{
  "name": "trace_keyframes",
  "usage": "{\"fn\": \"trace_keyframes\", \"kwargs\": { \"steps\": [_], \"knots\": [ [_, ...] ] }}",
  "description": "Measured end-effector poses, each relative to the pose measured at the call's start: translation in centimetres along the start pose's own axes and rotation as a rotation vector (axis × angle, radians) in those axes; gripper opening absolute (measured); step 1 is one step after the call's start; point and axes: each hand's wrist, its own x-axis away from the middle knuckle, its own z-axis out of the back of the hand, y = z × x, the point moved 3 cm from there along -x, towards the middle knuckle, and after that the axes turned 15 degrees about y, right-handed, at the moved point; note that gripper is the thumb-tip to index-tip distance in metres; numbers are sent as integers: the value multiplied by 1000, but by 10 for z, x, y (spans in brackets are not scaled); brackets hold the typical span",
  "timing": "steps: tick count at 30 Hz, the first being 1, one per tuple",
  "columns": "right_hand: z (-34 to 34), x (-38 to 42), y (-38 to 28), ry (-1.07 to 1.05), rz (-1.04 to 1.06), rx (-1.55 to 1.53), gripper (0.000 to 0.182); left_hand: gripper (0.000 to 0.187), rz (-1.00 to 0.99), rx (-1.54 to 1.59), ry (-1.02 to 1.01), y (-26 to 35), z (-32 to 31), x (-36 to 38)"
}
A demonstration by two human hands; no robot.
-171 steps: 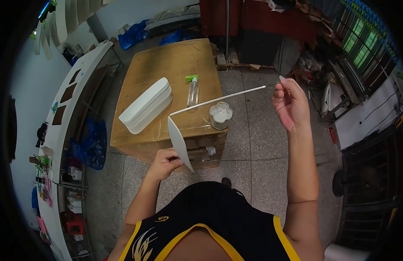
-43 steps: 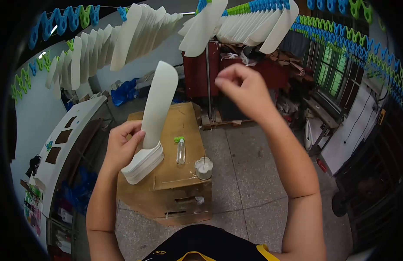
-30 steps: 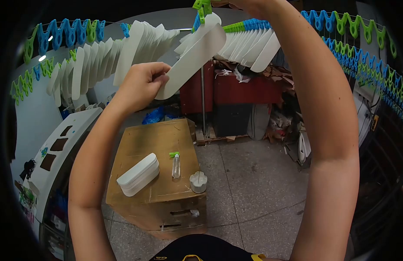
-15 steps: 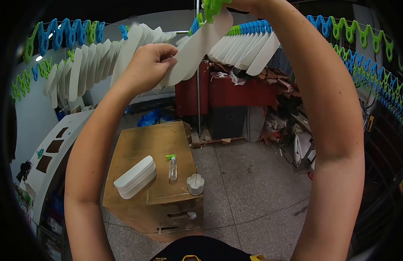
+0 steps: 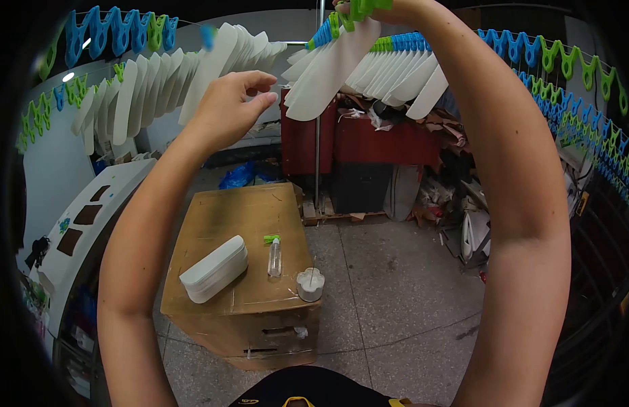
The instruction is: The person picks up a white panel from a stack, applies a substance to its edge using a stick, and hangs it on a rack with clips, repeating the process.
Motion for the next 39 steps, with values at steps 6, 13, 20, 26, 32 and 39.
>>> {"fn": "trace_keyframes", "kwargs": {
  "steps": [6,13,20,26,32,39],
  "knots": [
    [-7,0,-9,30,74,42,23,25,83,-86,-98,-22,29,50],
    [-8,5,-17,63,154,97,23,27,342,-192,-448,-70,43,137],
    [16,36,-43,87,213,173,22,39,587,-366,-637,-116,53,239],
    [68,131,-98,-3,-276,-168,21,42,681,-505,-909,-147,55,300],
    [89,298,-204,-816,-938,-539,24,44,806,-412,-732,-144,60,303],
    [84,369,-234,-933,-938,-453,19,43,680,-435,-297,-97,75,288]
  ]
}}
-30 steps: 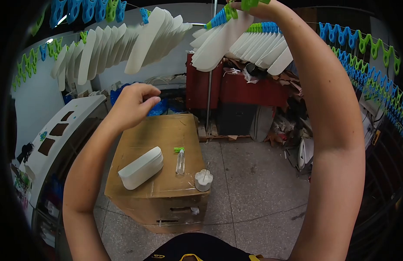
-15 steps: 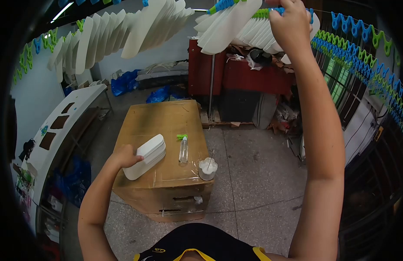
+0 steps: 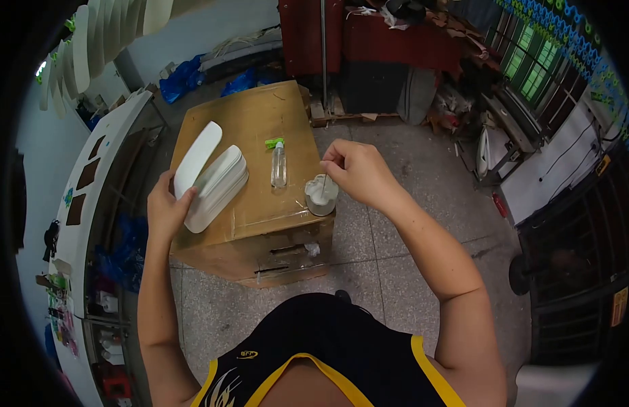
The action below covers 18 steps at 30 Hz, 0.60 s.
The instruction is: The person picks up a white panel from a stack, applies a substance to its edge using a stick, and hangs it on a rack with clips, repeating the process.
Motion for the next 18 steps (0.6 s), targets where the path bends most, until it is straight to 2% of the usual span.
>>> {"fn": "trace_keyframes", "kwargs": {
  "steps": [2,3,5,6,8,9,12,13,15,18],
  "knots": [
    [-6,4,11,4,-39,-30,18,44,-12,170,235,1,8,12],
    [-9,5,17,12,-67,-57,17,44,-13,166,227,-4,8,19],
    [-15,8,27,-5,-83,-89,17,50,156,458,190,-21,2,36],
    [-17,9,31,-18,-90,-117,17,50,157,455,183,-23,0,46],
    [-21,11,38,-14,-113,-146,17,50,298,846,102,-27,-6,66],
    [-22,11,40,-8,-128,-173,17,50,300,844,96,-30,-13,74],
    [-24,13,41,-4,-129,-126,17,45,489,1342,144,-27,-31,99],
    [-23,13,40,-7,-132,-126,17,45,493,1340,144,-24,-32,104],
    [-23,14,38,-53,-141,-54,19,40,534,1487,-38,-19,-38,114],
    [-25,16,38,-76,-121,-29,20,36,548,1490,-87,-17,-45,123]
  ]
}}
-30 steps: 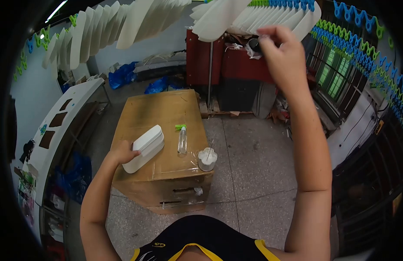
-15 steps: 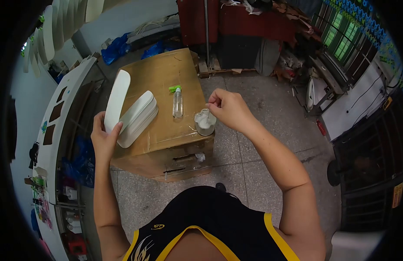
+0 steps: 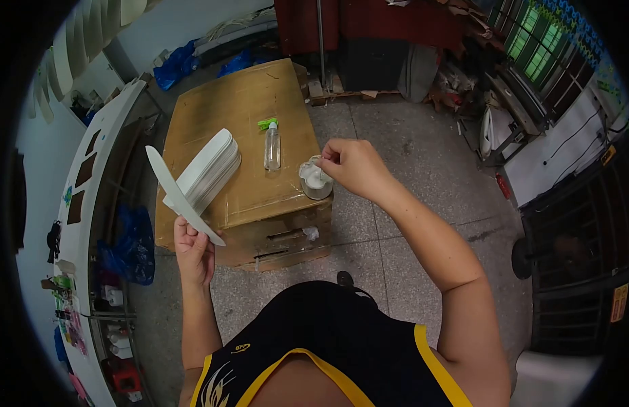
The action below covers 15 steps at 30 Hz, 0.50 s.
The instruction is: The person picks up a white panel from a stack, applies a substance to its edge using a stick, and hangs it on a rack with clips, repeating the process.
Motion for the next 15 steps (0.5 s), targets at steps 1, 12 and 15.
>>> {"fn": "trace_keyframes", "kwargs": {
  "steps": [1,12,15],
  "knots": [
    [-1,0,1,-2,-1,0,20,36,1,0,2,-5,5,0],
    [-2,-6,-4,-15,38,-34,17,24,46,-132,-107,-23,-2,5],
    [29,-17,-33,65,60,-73,17,23,57,-160,-115,-28,-4,4]
  ]
}}
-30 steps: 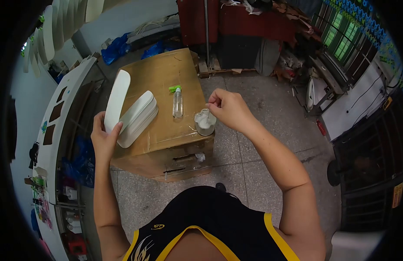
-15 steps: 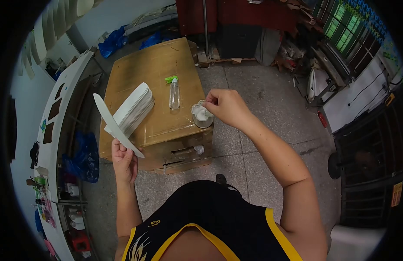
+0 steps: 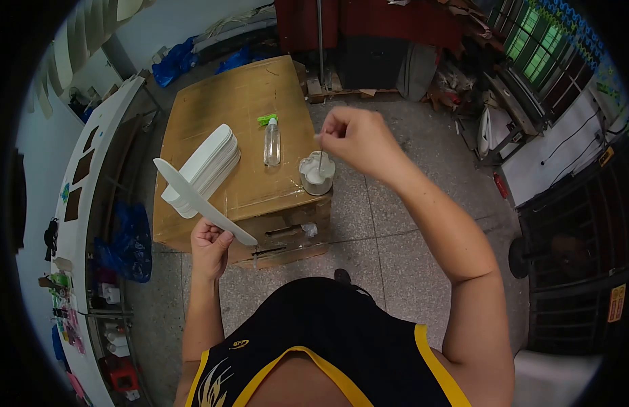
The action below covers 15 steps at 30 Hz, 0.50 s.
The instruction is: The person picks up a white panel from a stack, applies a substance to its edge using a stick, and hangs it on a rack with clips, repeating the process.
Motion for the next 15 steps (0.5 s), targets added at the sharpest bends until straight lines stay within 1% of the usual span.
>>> {"fn": "trace_keyframes", "kwargs": {
  "steps": [4,7,8,10,11,13,14,15],
  "knots": [
    [54,-23,-43,94,130,-97,16,21,26,-9,-16,-5,-3,0],
    [90,-25,-60,186,108,-198,16,23,51,-51,-17,-12,0,-1],
    [98,-25,-56,183,112,-199,16,22,73,-73,-23,-14,0,0],
    [119,-24,-42,303,15,-331,15,22,90,-95,-21,-17,2,0],
    [123,-23,-36,298,20,-334,15,21,98,-109,-46,-18,0,0],
    [124,-15,-16,381,-157,-675,12,20,97,-125,-63,-20,-2,1],
    [122,-12,-8,375,-153,-681,12,19,106,-120,-94,-21,-5,1],
    [119,-9,2,355,-216,-809,11,18,114,-117,-126,-21,-8,2]
  ]
}}
